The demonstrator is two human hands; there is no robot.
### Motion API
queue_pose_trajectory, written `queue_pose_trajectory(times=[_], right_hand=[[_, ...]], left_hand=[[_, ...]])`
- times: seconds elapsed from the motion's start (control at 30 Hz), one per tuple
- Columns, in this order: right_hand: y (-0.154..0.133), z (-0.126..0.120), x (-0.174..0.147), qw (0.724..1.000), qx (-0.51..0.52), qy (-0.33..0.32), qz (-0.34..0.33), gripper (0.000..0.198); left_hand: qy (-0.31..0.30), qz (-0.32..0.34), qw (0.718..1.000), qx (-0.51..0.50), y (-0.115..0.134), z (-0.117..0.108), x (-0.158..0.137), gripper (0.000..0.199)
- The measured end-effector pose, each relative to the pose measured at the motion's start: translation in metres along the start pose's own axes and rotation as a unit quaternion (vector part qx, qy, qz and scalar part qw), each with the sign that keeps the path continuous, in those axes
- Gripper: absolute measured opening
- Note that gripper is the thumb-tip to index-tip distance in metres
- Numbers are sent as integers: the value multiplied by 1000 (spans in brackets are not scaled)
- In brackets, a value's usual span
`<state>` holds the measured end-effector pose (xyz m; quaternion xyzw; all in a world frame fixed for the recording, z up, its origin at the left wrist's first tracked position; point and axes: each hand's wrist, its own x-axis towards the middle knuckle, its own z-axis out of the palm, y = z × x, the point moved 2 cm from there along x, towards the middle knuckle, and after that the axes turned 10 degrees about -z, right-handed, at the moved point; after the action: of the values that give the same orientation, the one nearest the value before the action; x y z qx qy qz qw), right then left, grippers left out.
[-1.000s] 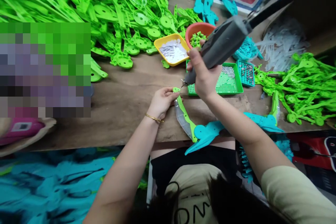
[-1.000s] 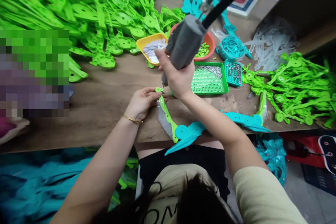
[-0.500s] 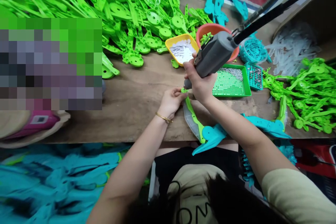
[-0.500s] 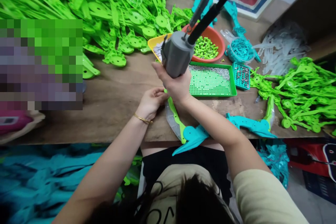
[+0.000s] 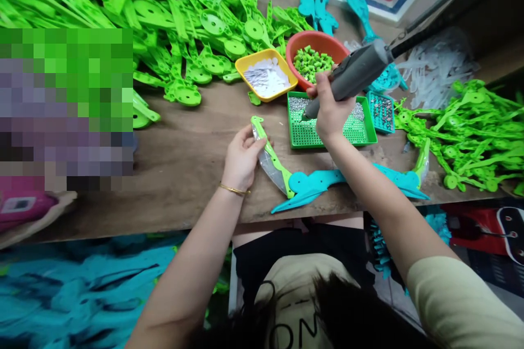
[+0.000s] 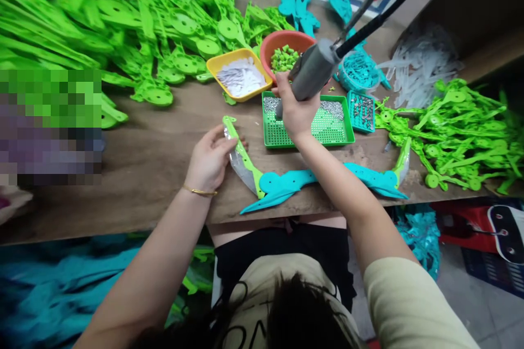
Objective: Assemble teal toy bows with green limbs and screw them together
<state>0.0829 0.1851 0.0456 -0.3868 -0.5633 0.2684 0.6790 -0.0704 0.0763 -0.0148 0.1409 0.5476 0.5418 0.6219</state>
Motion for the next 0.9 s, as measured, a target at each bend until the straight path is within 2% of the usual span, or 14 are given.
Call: queue_pose_trajectory(times=[0.03,0.1,0.2,0.3,0.37,0.47,0.53,0.63,0.73,0.9], right_hand=[[5,0,-2,1000,-12,-4,11,30],[12,2,-6,999,-26,-14,32,31],[15,5,-9,997,-18,-36,67,31],[15,5,-10,995,-18,-50,86,30],[14,5,-11,997,-17,-36,70,29],[15,5,-9,999,-16,-16,39,27],[13,5,-5,999,-26,-31,36,26],[-2,3,-2,999,-26,-38,27,27],[-34,1,-14,999,-1,-30,18,30],[-74,8,-57,991,39,-117,50,32]], left_hand=[[1,-18,1000,18,-1,-1,-3,59],[10,-40,999,33,-6,-3,-12,57],[8,-21,1000,17,-14,-5,-29,50],[-37,-30,999,18,-24,-2,-45,80],[-49,-40,998,20,-29,-1,-51,94],[-32,-38,999,11,-32,0,-52,87],[-26,-42,999,8,-34,-1,-50,80],[-22,-35,999,6,-38,-1,-48,77],[-13,-23,1000,9,-40,-1,-47,77],[-22,-9,1000,3,-39,2,-49,73]])
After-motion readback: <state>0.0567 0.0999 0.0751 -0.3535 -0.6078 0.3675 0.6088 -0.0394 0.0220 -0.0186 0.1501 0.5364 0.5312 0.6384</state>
